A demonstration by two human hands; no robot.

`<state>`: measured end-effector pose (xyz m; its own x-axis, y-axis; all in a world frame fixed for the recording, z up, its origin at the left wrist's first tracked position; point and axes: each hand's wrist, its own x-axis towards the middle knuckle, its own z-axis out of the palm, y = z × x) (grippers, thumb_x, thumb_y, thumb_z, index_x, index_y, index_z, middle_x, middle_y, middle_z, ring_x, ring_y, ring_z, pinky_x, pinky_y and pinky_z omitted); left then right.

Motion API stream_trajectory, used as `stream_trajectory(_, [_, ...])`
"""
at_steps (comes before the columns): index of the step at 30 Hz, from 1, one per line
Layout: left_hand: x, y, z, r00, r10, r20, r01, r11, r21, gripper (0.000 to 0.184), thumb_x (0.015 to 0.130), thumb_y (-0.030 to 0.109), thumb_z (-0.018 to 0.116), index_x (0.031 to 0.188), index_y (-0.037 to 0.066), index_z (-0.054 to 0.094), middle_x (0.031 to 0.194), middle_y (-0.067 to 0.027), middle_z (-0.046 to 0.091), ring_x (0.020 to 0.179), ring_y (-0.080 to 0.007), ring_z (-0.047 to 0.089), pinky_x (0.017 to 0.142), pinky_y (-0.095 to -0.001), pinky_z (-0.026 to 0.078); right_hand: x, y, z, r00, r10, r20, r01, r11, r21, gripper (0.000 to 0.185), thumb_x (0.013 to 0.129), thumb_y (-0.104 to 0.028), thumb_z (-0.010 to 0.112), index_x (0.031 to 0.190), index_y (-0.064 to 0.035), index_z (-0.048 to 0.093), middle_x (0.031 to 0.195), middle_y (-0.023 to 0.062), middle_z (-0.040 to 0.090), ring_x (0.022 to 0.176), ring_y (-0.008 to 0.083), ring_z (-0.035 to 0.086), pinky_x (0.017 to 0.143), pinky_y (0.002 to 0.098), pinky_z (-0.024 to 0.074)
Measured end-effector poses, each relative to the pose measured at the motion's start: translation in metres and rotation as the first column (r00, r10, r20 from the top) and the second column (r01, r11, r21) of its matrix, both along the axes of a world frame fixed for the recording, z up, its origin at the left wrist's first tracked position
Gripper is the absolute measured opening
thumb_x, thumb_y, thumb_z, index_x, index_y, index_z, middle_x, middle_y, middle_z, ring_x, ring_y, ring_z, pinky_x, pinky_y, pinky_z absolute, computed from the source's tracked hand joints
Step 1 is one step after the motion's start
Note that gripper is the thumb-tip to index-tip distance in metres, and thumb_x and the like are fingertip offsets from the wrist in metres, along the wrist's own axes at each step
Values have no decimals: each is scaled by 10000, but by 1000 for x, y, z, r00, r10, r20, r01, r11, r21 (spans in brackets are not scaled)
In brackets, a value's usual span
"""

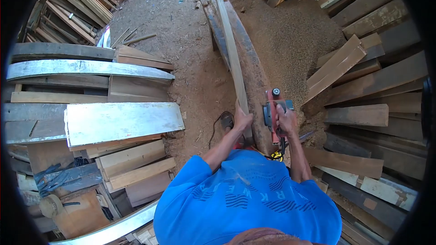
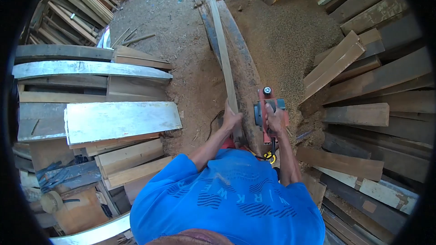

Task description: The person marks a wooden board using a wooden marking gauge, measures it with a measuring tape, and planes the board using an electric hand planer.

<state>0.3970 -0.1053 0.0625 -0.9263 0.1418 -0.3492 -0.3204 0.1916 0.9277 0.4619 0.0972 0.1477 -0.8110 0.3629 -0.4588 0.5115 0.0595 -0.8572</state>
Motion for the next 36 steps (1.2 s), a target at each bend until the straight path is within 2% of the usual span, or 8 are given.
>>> stream_trajectory(10, [-169,18,-34,961,-191,-200,216,970,108,921,845,215,778,1561,52,222,1392,-189,532,1315,-323,508,1110,-416,408,-26,-20,97,993,12,-121,-38,976,-217,422,1022,-484,563,1029,-62,552,741,-26,550,566,59,529,489,244,435])
stream_trajectory(15, [-105,-69,-60,901,-318,295,291,947,134,554,975,258,676,1418,-1,467,1181,-140,675,1063,-211,658,891,-365,545,-47,-40,88,989,46,-143,-92,938,-335,427,1020,-479,565,1002,-53,558,719,-24,548,568,70,530,515,249,451])
stream_trajectory(20, [4,-47,-2,469,-867,167,882,470,-35,366,903,202,679,1231,44,644,1122,-141,716,1021,-290,703,886,-415,558,-62,-63,69,976,166,-138,-193,959,-207,508,993,-530,577,988,-22,587,699,13,570,608,118,568,551,307,469])
stream_trajectory(21, [26,-39,-21,375,-922,-98,908,387,-162,386,871,186,688,1232,56,644,1098,-149,717,1028,-325,700,904,-446,552,-68,-67,60,973,165,-159,-190,969,-155,499,995,-518,576,978,-19,590,693,21,570,609,126,568,556,322,468])
stream_trajectory(24, [45,-31,-51,258,-965,55,961,262,84,366,825,178,698,1170,65,654,1061,-178,706,1017,-362,688,907,-497,533,-115,-69,57,962,210,-176,-216,976,-18,469,997,-481,571,945,-16,597,667,39,563,611,147,567,575,357,468])
stream_trajectory(27, [30,-53,-78,438,-895,-89,866,446,-228,321,810,163,686,1112,60,647,1011,-173,697,953,-353,687,841,-478,535,-203,-71,56,967,140,-212,-141,990,9,432,995,-454,568,835,-57,633,629,-7,564,569,118,578,521,321,460])
stream_trajectory(30, [-4,-87,-71,783,-617,77,619,760,-200,265,819,149,667,1069,68,636,937,-159,687,869,-334,676,778,-447,531,-303,-67,94,963,219,-157,-195,968,155,504,984,-514,555,796,-52,624,647,12,601,576,136,605,538,333,478])
stream_trajectory(36, [-54,-144,-40,976,-198,92,218,904,-367,199,876,177,624,1008,34,582,799,-155,638,751,-285,635,709,-419,513,-430,-47,60,952,214,-220,-244,962,-121,461,995,-488,610,756,-93,600,647,-10,591,551,105,572,515,284,481])
